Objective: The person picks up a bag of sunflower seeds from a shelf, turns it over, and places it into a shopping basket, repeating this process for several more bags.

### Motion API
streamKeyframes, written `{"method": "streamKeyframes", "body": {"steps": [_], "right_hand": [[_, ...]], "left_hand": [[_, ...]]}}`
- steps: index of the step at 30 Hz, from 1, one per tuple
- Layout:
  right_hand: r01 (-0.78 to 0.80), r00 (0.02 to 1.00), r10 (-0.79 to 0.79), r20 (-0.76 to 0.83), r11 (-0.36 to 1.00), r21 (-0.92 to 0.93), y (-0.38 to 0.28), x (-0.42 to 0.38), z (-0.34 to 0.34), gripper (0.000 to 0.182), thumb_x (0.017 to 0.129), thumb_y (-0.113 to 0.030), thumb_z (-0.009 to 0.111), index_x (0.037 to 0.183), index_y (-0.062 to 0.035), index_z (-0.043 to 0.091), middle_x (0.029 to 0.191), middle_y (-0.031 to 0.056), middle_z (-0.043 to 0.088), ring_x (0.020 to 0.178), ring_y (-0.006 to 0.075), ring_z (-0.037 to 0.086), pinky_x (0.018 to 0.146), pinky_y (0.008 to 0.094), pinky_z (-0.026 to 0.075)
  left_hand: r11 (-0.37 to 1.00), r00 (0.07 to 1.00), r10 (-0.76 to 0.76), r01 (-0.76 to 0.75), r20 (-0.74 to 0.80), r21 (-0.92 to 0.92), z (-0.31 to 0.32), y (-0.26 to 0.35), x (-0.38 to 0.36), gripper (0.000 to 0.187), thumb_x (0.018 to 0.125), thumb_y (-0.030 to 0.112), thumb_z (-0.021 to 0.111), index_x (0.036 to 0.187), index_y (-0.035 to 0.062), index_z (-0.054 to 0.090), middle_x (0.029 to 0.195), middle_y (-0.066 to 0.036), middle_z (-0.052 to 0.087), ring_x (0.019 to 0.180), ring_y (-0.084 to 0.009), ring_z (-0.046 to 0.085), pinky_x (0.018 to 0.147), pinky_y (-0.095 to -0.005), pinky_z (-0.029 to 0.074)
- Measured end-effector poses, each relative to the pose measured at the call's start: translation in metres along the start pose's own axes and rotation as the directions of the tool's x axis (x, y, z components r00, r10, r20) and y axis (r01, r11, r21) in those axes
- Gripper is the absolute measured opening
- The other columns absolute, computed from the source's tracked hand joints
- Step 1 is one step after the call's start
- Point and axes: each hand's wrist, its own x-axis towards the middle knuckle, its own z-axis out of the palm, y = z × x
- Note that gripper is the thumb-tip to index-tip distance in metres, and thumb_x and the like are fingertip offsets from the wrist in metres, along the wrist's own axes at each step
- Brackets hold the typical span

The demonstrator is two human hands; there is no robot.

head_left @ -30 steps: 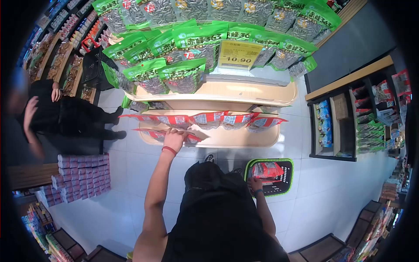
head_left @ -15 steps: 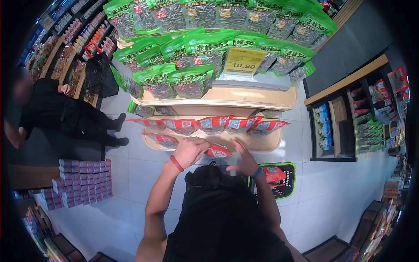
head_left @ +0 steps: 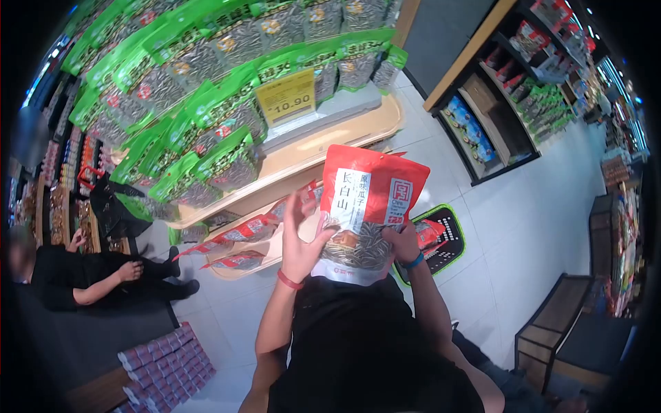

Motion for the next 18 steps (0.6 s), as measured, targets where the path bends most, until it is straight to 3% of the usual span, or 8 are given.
{"method": "streamKeyframes", "body": {"steps": [1,3,7,10,14,16,18], "right_hand": [[0.004,0.998,0.002,-0.055,0.994,0.105,-0.003,-0.004,-0.008,0.031,0.077,-0.013,0.075,0.103,0.0007,0.064,0.090,0.0051,0.070,0.079,0.0120,0.066,0.073,0.0281,0.053],[0.083,0.987,-0.072,-0.142,0.994,0.070,-0.027,-0.017,-0.010,0.034,0.077,-0.014,0.075,0.104,0.0021,0.064,0.091,0.0060,0.070,0.079,0.0122,0.066,0.073,0.0280,0.053],[0.052,0.980,-0.067,-0.188,0.995,-0.086,-0.045,-0.040,-0.023,0.039,0.077,-0.019,0.077,0.108,0.0024,0.065,0.093,0.0077,0.071,0.080,0.0119,0.066,0.074,0.0286,0.053],[-0.102,0.977,0.060,-0.203,0.973,-0.206,-0.051,-0.054,-0.033,0.039,0.080,-0.020,0.076,0.110,0.0018,0.063,0.098,0.0069,0.070,0.085,0.0115,0.065,0.081,0.0293,0.053],[0.059,0.977,-0.064,-0.203,0.998,-0.027,-0.048,-0.069,-0.035,0.048,0.080,-0.017,0.076,0.119,0.0026,0.057,0.107,0.0074,0.067,0.095,0.0124,0.063,0.088,0.0303,0.050],[0.000,0.981,-0.027,-0.190,0.990,-0.142,-0.048,-0.076,-0.038,0.055,0.077,-0.013,0.077,0.124,0.0021,0.052,0.112,0.0067,0.065,0.101,0.0141,0.060,0.093,0.0319,0.047],[-0.033,0.983,-0.005,-0.186,0.980,-0.197,-0.047,-0.080,-0.039,0.059,0.076,-0.011,0.077,0.127,0.0019,0.049,0.114,0.0064,0.064,0.105,0.0149,0.059,0.096,0.0328,0.046]], "left_hand": [[0.917,0.955,-0.184,0.252,0.232,-0.309,0.005,-0.014,-0.005,0.084,0.077,0.004,0.076,0.144,-0.0011,0.026,0.130,-0.014,0.053,0.118,-0.0215,0.053,0.101,-0.0338,0.041],[0.855,0.830,-0.266,0.438,0.491,-0.278,0.020,-0.019,-0.013,0.066,0.080,-0.002,0.071,0.138,-0.0015,0.039,0.122,-0.009,0.058,0.110,-0.0155,0.057,0.096,-0.0306,0.044],[0.777,0.639,-0.318,0.599,0.700,-0.195,0.037,-0.031,-0.017,0.045,0.083,-0.005,0.067,0.125,-0.0020,0.053,0.112,-0.007,0.063,0.102,-0.0137,0.059,0.092,-0.0291,0.046],[0.745,0.673,-0.304,0.609,0.674,-0.272,0.051,-0.028,-0.017,0.032,0.085,-0.005,0.064,0.116,-0.0023,0.058,0.107,-0.007,0.065,0.099,-0.0144,0.060,0.088,-0.0279,0.046],[0.765,0.656,-0.261,0.588,0.709,-0.262,0.068,-0.035,-0.012,0.033,0.085,-0.006,0.063,0.117,-0.0022,0.057,0.106,-0.007,0.065,0.098,-0.0147,0.060,0.088,-0.0285,0.046],[0.749,0.654,-0.310,0.615,0.690,-0.246,0.076,-0.034,-0.009,0.024,0.085,-0.003,0.063,0.108,-0.0022,0.060,0.106,-0.008,0.063,0.097,-0.0158,0.058,0.087,-0.0306,0.044],[0.751,0.654,-0.292,0.609,0.698,-0.256,0.081,-0.039,-0.008,0.024,0.085,-0.003,0.062,0.109,-0.0025,0.059,0.107,-0.008,0.063,0.097,-0.0159,0.058,0.087,-0.0306,0.044]]}}
